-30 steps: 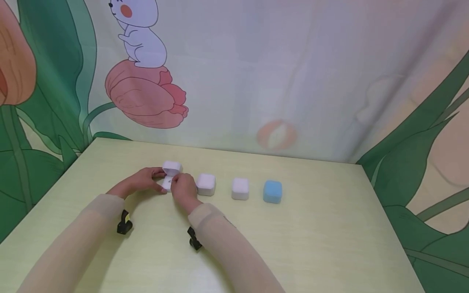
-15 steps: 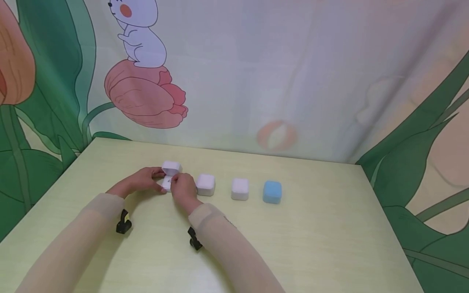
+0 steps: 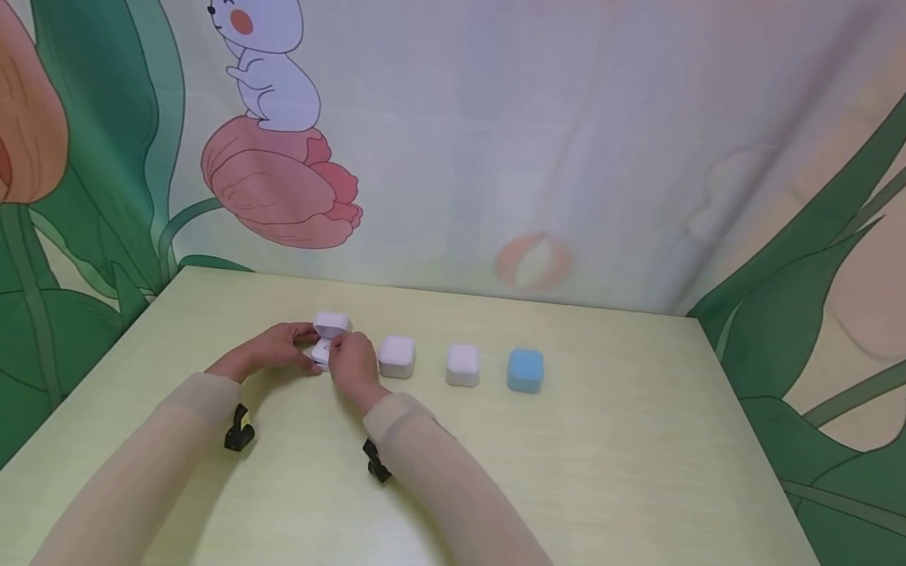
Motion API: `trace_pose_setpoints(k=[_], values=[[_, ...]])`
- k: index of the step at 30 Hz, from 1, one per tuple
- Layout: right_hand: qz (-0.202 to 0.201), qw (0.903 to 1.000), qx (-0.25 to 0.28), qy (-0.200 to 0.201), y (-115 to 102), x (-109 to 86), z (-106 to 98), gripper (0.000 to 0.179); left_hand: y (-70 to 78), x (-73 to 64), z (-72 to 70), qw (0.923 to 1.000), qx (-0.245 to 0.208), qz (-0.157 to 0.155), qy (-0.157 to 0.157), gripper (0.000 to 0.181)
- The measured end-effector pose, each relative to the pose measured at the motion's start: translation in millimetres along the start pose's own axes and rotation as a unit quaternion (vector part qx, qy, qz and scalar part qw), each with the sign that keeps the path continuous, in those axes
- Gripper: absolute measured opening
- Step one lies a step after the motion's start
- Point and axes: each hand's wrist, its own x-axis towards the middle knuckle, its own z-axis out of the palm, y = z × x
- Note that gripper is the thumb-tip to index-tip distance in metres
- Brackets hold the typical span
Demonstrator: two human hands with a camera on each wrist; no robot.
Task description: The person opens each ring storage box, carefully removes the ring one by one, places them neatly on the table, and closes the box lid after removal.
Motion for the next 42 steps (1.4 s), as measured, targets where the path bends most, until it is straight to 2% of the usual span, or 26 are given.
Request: trace_pose_setpoints(k=[7,14,21,24,29,35,42], values=[[-0.037,0.9965,-0.075,-0.008,3,1.5,4,0.018,-0.2,-1.4,-1.8,0.9999,0.008,0.002,-0.008,0.089],[-0.041,0.9942,-0.094,-0.032,3,5.0,0,0.017,-0.4,-2.4,-3.6,0.9997,-0.001,0.008,-0.024,0.089],[-0.04,0.9931,-0.099,-0.048,1,6.1,-3,0.018,-4.7,-2.8,-8.7,0.9973,-0.03,0.033,-0.057,0.087],[-0.036,0.9936,-0.094,-0.051,0,5.7,-4,0.018,-6.0,-2.3,-9.9,0.997,-0.029,0.038,-0.061,0.086],[-0.034,0.9935,-0.094,-0.054,-1,5.7,-5,0.019,-5.3,-2.0,-6.7,0.9985,-0.031,0.026,-0.037,0.077],[-0.029,0.9936,-0.087,-0.066,0,5.6,-5,0.021,-4.1,-2.5,-0.6,0.9995,-0.019,0.026,0.005,0.069],[-0.019,0.994,-0.076,-0.077,1,4.5,-5,0.019,-0.9,-2.6,1.6,0.9993,-0.02,0.024,0.021,0.067]])
